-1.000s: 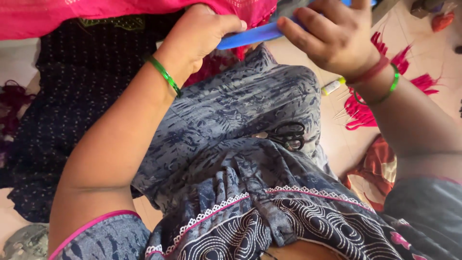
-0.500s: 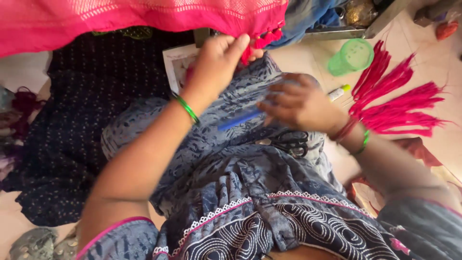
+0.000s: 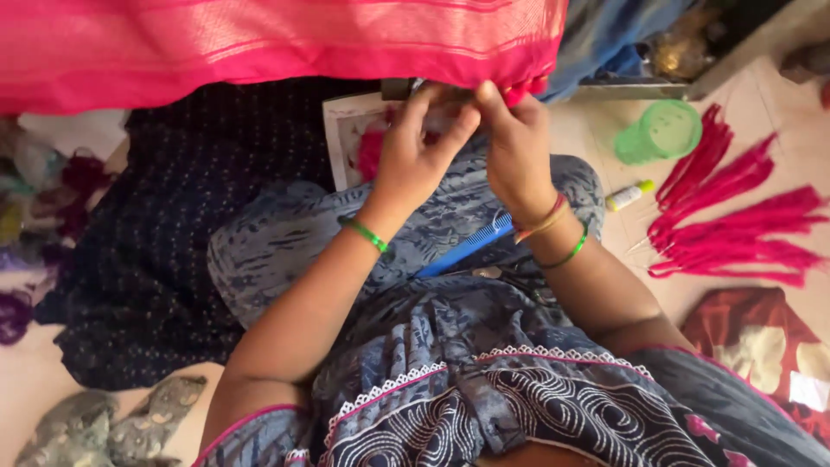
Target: Sewing decorative tassels onto the edge of a pink fabric garment.
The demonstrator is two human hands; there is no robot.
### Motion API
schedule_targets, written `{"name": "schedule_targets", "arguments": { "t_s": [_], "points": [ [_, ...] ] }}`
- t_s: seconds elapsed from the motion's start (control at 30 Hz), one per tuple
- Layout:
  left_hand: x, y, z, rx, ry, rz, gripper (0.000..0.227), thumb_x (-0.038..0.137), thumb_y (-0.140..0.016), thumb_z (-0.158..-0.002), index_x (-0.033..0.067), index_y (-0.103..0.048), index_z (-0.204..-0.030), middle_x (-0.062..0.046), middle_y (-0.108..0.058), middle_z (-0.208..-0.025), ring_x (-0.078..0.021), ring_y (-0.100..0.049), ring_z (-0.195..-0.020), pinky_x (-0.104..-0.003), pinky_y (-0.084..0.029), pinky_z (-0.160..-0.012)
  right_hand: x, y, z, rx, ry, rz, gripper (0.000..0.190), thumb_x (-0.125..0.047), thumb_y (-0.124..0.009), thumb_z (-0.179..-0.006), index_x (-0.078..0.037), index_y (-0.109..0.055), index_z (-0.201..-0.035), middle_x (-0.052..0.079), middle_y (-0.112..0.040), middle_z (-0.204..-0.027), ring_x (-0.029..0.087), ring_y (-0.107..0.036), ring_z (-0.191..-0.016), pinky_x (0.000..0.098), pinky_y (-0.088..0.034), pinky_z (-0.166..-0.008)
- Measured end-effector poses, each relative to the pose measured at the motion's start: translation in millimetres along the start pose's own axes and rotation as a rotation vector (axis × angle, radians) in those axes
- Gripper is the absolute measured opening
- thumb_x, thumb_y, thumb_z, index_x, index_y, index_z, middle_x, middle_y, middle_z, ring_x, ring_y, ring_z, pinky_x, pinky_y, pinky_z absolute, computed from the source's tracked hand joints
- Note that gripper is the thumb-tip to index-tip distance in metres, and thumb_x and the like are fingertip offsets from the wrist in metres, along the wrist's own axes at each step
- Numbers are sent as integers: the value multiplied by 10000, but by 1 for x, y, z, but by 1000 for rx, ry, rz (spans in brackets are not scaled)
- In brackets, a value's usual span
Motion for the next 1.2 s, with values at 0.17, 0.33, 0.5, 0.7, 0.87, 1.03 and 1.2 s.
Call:
{"name": "schedule_targets", "arguments": {
  "t_s": [0.17,0.33,0.5,0.7,0.87,1.03,1.2],
  "points": [
    [-20,-11,-20,-68,-45,175,263,246,-675,-1049,-14,-703,-1020,-12,-718,-968,-75,-671,-910,-255,-549,-847,-2,10,17,89,484,488,197,-191,-601,-1039,-7,-659,-1077,20,-539,-1203,112,-578,-1065,252,-494,-882],
    [-41,-15,-14,114,89,-3,248,210,-709,-1034,-26,-733,-965,-75,-613,-832,-121,-542,-780,-292,-465,-712,2,12,-7,-124,-20,-9,224,-217,-616,-1028,-116,-651,-1225,11,-688,-1143,117,-637,-1072,293,-523,-967],
    [-15,-8,-2,185,-225,-234,200,213,-713,-984,17,-727,-1023,-91,-743,-1002,-196,-719,-919,-300,-546,-822,23,30,-15,-113,11,-178,122,-131,-634,-1154,-22,-676,-1120,51,-683,-1077,142,-637,-1014,323,-513,-935],
    [-3,-3,-12,86,-271,-254,250,198,-709,-1000,-16,-709,-1131,-109,-720,-1060,-225,-690,-994,-345,-537,-888,28,19,4,43,44,-60,229,-182,-544,-1103,-1,-679,-1140,37,-719,-1091,109,-669,-991,295,-546,-907],
    [-44,-19,-18,-99,200,220,247,193,-711,-991,-32,-748,-1083,-53,-768,-974,-123,-686,-882,-311,-553,-786,12,35,16,-87,15,178,241,-201,-525,-1120,-8,-671,-1112,29,-710,-998,117,-696,-924,299,-588,-894],
    [-45,-24,-17,-43,180,302,267,216,-657,-1040,-20,-738,-1135,10,-722,-1010,-48,-617,-933,-239,-512,-858,-63,55,17,-4,598,1123,195,-161,-684,-1083,32,-710,-1070,143,-720,-1002,208,-696,-935,317,-543,-858],
    [-51,-26,-19,-10,180,251,258,216,-691,-1021,-24,-757,-1088,-9,-740,-944,-68,-641,-880,-244,-517,-818,-176,36,-21,45,753,913,167,-3,-576,-1182,74,-664,-1063,103,-711,-952,146,-669,-831,254,-508,-735]
  ]
}}
Point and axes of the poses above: each hand's wrist, its own z-axis away from the middle knuckle, its own y-axis out of the back of the hand, x = y × z, the point moved 5 cm from there along -z, towards the middle knuckle
